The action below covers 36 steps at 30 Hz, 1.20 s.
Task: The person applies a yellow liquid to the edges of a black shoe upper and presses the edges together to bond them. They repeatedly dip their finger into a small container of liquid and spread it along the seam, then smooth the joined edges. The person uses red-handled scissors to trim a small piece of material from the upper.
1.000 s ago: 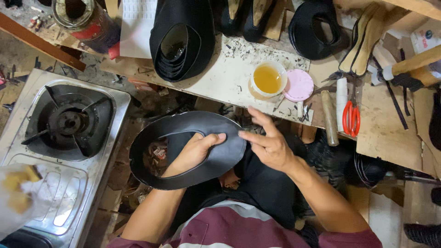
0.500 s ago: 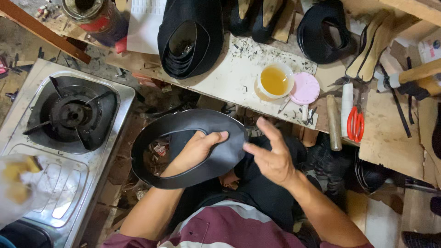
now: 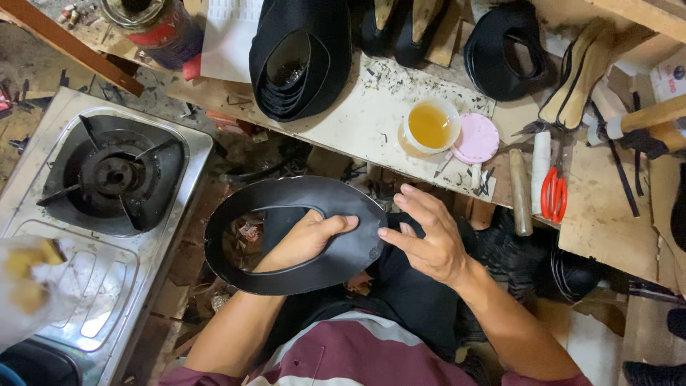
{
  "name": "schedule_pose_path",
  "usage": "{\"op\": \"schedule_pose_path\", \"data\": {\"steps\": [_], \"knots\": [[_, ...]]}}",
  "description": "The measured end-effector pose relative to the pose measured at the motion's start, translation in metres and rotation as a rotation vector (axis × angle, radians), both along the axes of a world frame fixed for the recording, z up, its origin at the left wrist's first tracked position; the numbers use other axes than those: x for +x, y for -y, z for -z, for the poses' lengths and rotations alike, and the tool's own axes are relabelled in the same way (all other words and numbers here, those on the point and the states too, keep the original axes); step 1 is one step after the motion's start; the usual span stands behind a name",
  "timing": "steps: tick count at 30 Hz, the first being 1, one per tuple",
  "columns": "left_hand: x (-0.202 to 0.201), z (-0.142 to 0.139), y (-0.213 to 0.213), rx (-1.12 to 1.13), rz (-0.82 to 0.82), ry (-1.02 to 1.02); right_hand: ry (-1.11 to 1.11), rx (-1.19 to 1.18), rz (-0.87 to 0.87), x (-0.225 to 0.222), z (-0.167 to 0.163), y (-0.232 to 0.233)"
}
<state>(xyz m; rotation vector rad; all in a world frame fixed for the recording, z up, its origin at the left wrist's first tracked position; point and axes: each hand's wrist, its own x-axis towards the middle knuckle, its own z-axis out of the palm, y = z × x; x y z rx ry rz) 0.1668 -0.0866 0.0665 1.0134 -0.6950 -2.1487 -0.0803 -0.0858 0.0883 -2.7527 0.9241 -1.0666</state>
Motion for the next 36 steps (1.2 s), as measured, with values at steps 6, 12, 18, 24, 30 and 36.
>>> {"op": "schedule_pose_path", "data": {"steps": [6, 12, 18, 24, 30, 36], "knots": [[-0.002, 0.006, -0.001, -0.071, -0.036, 0.111, 0.017, -0.040, 0.063, 0.003, 0.002, -0.010], [0.005, 0.031, 0.011, -0.115, -0.084, 0.715, 0.022, 0.073, 0.124, 0.001, 0.003, 0.000], [0.003, 0.061, 0.024, 0.017, -0.366, 0.050, -0.173, 0.142, 0.493, -0.033, 0.003, 0.065], [0.006, 0.073, 0.012, -0.028, -0.192, 0.159, -0.168, 0.191, 0.474, -0.043, 0.005, 0.091], [-0.009, 0.050, 0.013, -0.044, -0.339, -0.217, 0.047, 0.260, 0.331, -0.022, -0.009, 0.055], [-0.020, 0.050, 0.012, 0.062, -0.238, -0.265, -0.049, 0.150, -0.008, 0.005, 0.006, 0.009]]}}
